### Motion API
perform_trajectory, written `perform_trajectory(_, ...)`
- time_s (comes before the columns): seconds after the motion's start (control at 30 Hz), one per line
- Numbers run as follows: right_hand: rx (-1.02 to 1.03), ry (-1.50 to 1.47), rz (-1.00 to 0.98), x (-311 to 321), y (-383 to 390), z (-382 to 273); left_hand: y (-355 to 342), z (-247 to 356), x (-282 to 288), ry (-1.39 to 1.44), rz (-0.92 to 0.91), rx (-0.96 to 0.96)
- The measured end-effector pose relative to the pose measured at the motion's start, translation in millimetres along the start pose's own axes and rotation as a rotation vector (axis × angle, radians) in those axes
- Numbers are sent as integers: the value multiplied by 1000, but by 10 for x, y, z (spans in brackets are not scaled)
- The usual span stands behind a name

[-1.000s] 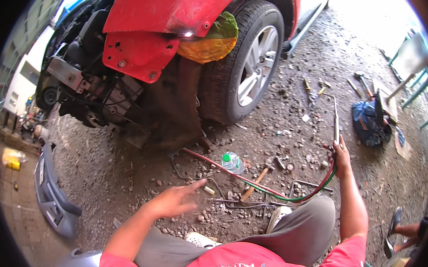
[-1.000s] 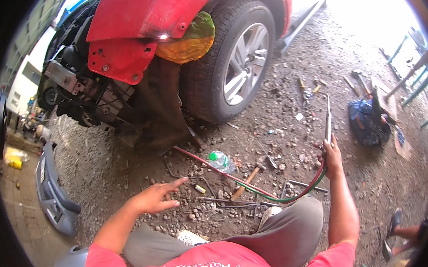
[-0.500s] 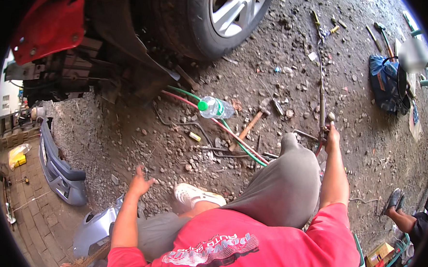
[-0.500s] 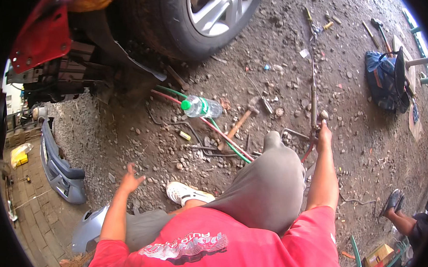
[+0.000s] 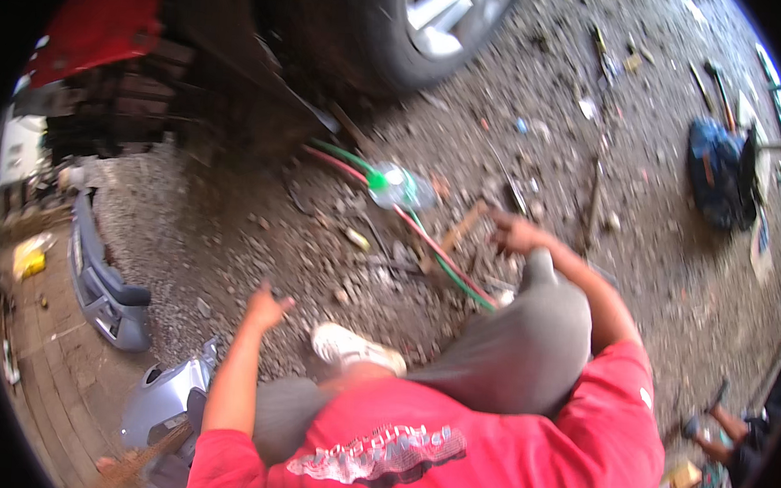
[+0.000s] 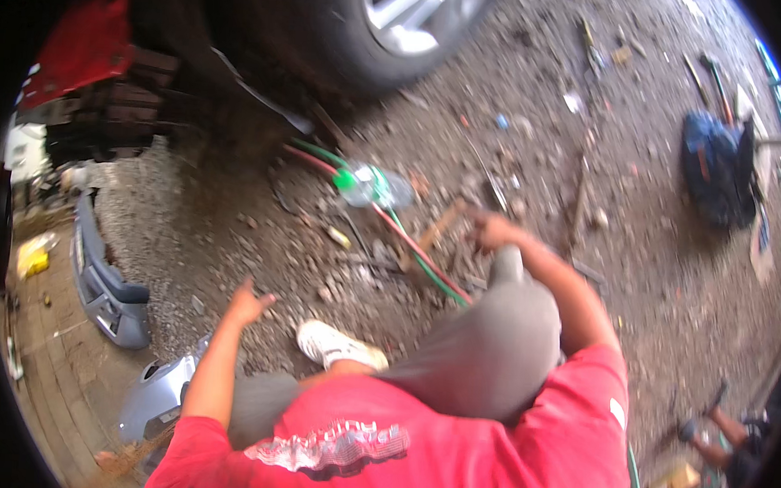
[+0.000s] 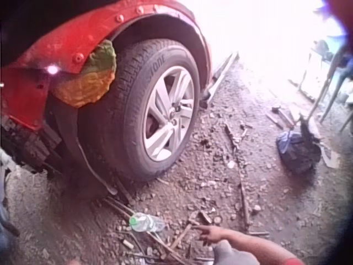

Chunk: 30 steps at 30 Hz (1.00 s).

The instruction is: The person heats a metal section of the car body using a torch, applies a tool to the heated area, and then uses a hammer to shape the metal. They also pour water from a plastic bottle onto the worked area.

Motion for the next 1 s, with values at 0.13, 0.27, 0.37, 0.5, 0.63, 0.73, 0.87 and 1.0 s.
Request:
perform_trajectory(0.13, 190, 507, 182, -327, -465, 48, 792, 575, 1156, 96, 412, -368)
perform_trajectory(0.27, 163, 299, 472, -429, -437, -234, 2262, 691, 2849, 174, 1009, -349)
perform_trajectory(0.37, 297, 247, 864, 159, -294, 10, 2824, 733, 4014, 357, 1572, -697)
perform_trajectory(0.5, 549, 207, 995, 353, 323, -919, 3362, 874, 5225, 378, 1691, -747)
perform_trajectory(0.63, 993, 236, 880, 356, 1115, -2608, 3224, 1527, 6052, 430, 1556, -970)
perform_trajectory(0.73, 1197, 509, 596, 89, 1692, -3900, 3001, 1999, 6194, 496, 1395, -1017)
perform_trajectory(0.87, 1165, 704, 366, -466, 1887, -4881, 2705, 2288, 6250, 445, 1464, -1115)
perform_trajectory(1.0, 1264, 740, 361, -542, 1853, -5237, 2699, 2340, 6192, 808, 1105, -1280)
Point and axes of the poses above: each hand's wrist, its own y-axis away from the middle knuckle, its own x-axis out of the back of the hand, z = x × y, the point moved 4 cm from there along -y, towards the middle knuckle, and after that the axes turned 12 degrees about -y, right-handed, at the moved point
